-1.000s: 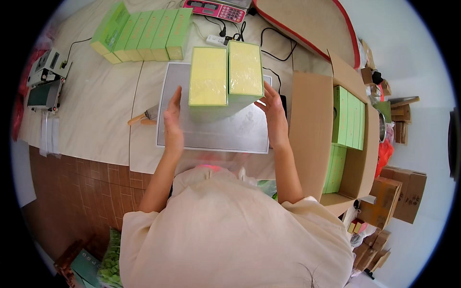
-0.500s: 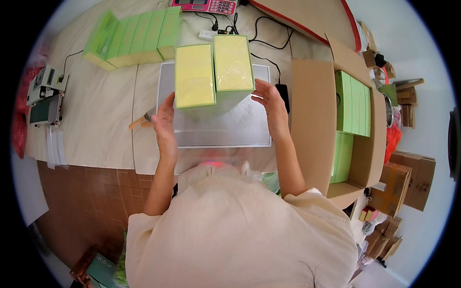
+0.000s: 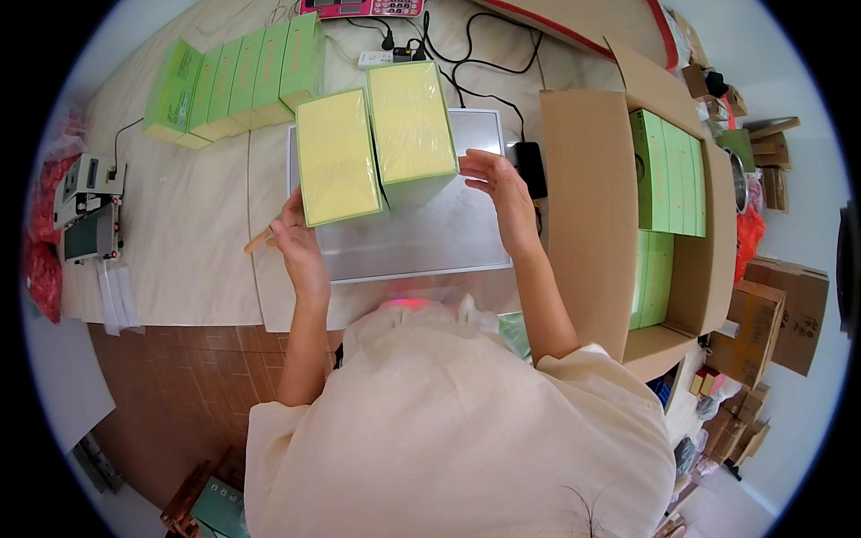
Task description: The person handles green boxes on a table, aligning them and placing them into a large cardboard shipping box.
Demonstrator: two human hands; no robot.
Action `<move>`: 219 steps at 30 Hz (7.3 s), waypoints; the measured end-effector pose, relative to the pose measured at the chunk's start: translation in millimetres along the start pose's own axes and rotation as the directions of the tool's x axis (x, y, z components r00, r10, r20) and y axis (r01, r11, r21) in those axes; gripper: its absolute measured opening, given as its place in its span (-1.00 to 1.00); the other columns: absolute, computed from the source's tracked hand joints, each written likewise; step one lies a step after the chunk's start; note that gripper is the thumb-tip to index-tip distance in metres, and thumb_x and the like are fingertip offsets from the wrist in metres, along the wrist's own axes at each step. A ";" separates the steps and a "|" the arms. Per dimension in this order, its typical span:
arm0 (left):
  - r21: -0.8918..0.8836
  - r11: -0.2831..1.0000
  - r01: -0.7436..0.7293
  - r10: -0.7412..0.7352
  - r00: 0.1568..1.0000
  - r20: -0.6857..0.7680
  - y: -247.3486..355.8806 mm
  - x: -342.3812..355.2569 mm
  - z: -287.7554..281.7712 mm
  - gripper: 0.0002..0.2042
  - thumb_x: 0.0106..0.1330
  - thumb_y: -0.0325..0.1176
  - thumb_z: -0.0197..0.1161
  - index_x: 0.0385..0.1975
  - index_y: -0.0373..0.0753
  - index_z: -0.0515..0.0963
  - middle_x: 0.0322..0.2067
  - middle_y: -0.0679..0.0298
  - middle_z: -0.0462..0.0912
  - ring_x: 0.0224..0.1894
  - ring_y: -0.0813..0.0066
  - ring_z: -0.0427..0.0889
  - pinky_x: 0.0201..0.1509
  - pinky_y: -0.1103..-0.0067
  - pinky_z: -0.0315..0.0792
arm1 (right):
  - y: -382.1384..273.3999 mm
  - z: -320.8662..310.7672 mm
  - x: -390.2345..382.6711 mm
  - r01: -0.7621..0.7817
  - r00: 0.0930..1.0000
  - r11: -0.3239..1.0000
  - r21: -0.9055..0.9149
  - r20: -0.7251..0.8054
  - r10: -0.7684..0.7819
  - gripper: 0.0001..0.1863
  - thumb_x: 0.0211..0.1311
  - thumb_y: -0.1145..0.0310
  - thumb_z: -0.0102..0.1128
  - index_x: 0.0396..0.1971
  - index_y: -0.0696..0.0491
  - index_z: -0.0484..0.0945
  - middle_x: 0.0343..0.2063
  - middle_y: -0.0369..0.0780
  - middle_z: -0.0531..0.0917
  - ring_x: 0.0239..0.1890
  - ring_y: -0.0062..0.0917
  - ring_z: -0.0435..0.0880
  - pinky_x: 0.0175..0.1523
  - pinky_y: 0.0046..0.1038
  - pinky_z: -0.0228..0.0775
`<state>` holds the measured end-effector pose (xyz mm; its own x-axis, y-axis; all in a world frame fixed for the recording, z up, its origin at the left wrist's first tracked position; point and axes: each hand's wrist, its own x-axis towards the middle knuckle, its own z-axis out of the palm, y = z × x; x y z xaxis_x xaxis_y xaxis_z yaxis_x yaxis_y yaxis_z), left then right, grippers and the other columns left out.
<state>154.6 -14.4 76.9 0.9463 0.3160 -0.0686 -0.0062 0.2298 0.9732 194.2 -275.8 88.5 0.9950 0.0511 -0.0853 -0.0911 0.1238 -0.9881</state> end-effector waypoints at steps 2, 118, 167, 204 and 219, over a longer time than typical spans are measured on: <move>-0.007 1.000 0.021 -0.021 0.999 -0.048 1.7 0.2 2.8 -0.27 0.39 0.23 -0.44 0.17 -0.38 0.24 0.15 0.15 0.33 0.26 0.37 0.21 0.35 0.47 -0.03 | 1.8 0.7 2.8 -0.011 1.000 1.000 0.005 0.004 0.011 -0.44 0.44 0.00 -0.34 0.01 0.18 0.45 -0.08 -0.12 0.59 -0.01 -0.41 0.54 0.13 -0.40 0.31; -0.673 0.162 0.721 -0.159 0.693 0.703 -17.9 -53.8 -73.2 -0.54 0.30 -0.11 0.11 0.06 -0.30 0.32 -0.13 0.18 0.47 -0.07 0.25 0.49 0.01 0.40 0.39 | 61.0 23.7 -131.6 -0.576 0.807 0.382 0.723 0.426 0.410 -0.39 0.30 -0.04 -0.12 0.20 0.09 0.28 0.03 -0.05 0.46 -0.07 -0.34 0.52 -0.03 -0.33 0.44; -0.772 0.602 -0.207 -0.110 0.935 -0.337 10.1 -135.9 -253.6 -0.63 0.31 -0.21 0.07 0.03 -0.27 0.36 -0.04 0.16 0.40 -0.04 0.29 0.43 0.04 0.41 0.35 | 34.6 168.1 -6.1 0.881 0.440 0.229 -0.414 0.894 -0.079 -0.22 -0.16 0.19 0.43 0.19 -0.29 0.35 -0.18 -0.10 0.46 -0.18 -0.25 0.46 -0.10 -0.31 0.34; -0.410 0.907 0.098 -0.242 0.918 -0.316 9.6 -111.4 -223.3 -0.32 0.32 0.13 0.00 0.31 -0.19 0.09 0.26 0.19 0.22 0.26 0.25 0.23 0.32 0.32 0.16 | -19.7 -10.3 -38.4 -0.130 0.968 0.957 0.259 0.243 0.066 -0.31 0.16 -0.07 0.18 0.11 0.15 0.35 -0.03 -0.15 0.54 -0.03 -0.41 0.59 0.00 -0.39 0.50; -0.465 0.885 0.002 -0.347 0.668 -0.658 1.6 -222.2 -239.5 -0.34 0.36 0.19 -0.16 0.26 -0.22 0.15 0.18 0.15 0.31 0.18 0.24 0.34 0.23 0.32 0.29 | 67.8 272.7 3.5 0.882 0.470 0.097 -0.461 0.844 -0.259 -0.28 -0.02 0.07 0.32 0.22 -0.25 0.30 -0.30 -0.06 0.45 -0.25 -0.24 0.46 -0.19 -0.32 0.33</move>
<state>-133.1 136.1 41.2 0.4219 0.7369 -0.5282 -0.1542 0.6324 0.7592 180.6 3.0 56.1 0.4572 0.8284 0.3237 0.8872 -0.3998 -0.2301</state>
